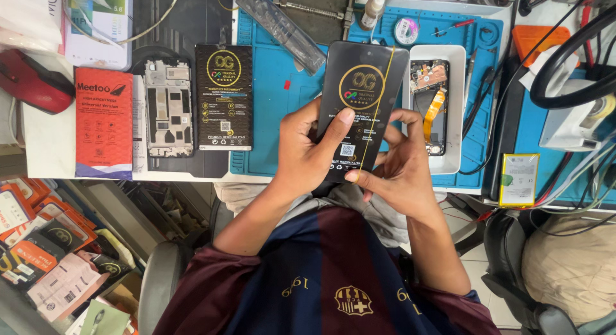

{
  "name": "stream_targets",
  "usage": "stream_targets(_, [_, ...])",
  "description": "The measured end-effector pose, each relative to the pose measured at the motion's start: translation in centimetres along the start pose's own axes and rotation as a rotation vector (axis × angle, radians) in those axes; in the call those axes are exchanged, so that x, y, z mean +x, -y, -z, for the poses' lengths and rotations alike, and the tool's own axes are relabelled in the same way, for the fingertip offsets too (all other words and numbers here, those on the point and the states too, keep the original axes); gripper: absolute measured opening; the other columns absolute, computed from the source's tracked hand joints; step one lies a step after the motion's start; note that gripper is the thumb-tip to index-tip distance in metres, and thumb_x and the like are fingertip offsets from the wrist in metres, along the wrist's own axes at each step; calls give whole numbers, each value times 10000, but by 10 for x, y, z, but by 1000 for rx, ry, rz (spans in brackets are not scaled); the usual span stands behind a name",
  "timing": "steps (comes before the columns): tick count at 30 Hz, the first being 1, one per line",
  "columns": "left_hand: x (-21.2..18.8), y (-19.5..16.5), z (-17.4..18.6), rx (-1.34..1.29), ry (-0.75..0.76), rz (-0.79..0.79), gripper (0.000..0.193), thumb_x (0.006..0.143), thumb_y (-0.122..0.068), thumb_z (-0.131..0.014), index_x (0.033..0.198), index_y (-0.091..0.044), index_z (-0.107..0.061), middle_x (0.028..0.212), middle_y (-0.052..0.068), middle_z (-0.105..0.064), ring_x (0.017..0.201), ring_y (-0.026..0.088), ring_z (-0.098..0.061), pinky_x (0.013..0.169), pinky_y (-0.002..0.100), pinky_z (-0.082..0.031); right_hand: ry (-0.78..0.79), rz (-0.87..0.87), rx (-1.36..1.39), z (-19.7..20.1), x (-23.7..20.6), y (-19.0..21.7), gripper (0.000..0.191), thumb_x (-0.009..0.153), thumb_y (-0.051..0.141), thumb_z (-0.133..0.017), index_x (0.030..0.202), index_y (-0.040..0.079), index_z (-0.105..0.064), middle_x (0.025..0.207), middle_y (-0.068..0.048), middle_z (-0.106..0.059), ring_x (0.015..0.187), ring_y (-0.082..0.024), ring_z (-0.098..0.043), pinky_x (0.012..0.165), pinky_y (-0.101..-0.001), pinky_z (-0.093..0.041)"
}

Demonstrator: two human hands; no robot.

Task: The person sits at a phone repair workbench and wraps yellow rubber bands around a disassembled smartphone frame to hold its parts together. They repeatedly stretch each band by hand, loop it around the device, and adjust the bands along the phone's length.

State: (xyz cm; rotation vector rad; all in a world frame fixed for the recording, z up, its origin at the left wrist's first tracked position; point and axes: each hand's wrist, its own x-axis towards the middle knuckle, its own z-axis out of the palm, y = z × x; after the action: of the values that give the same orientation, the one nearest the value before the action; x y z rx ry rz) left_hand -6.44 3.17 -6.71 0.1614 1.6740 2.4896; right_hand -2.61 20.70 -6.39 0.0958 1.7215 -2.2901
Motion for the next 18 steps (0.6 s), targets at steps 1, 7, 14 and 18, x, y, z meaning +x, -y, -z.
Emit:
stream_targets(1, [1, 0, 0, 27, -2, -7, 209, 1104, -153, -604, 1180, 30, -670, 949, 9, -715, 837, 16, -622, 702, 205, -517, -17, 11, 13, 0, 0, -2, 842, 772, -172, -786, 1354, 98, -240, 1329, -184, -597, 929, -242, -770, 500, -278, -619])
stream_targets(7, [1, -2, -1, 69, -53, -6, 196, 1104, -144, -613, 1157, 33, -677, 928, 8, -713, 826, 14, -603, 695, 206, -496, -156, 268, -19, -7, -11, -19, 803, 840, -197, -784, 1454, 61, -333, 1261, -140, -582, 1057, -224, -726, 780, -280, -620])
stream_targets(14, [8, 5, 5, -45, -112, 31, 224, 1138, -159, -583, 1215, 29, -678, 999, 18, -710, 924, 33, -602, 801, 224, -507, -289, 340, -16, -20, -32, -36, 479, 912, -167, -703, 1340, -26, -541, 1327, -141, -563, 1265, -183, -577, 876, -308, -635])
stream_targets(18, [10, 2, 5, -253, -108, 27, 291, 1161, -183, -556, 1354, 24, -624, 1181, 68, -684, 1047, 63, -621, 967, 248, -517, -275, 453, -157, -25, -36, -36, 497, 894, -153, -768, 1348, -46, -597, 1366, -142, -557, 1220, -161, -594, 942, -290, -614])
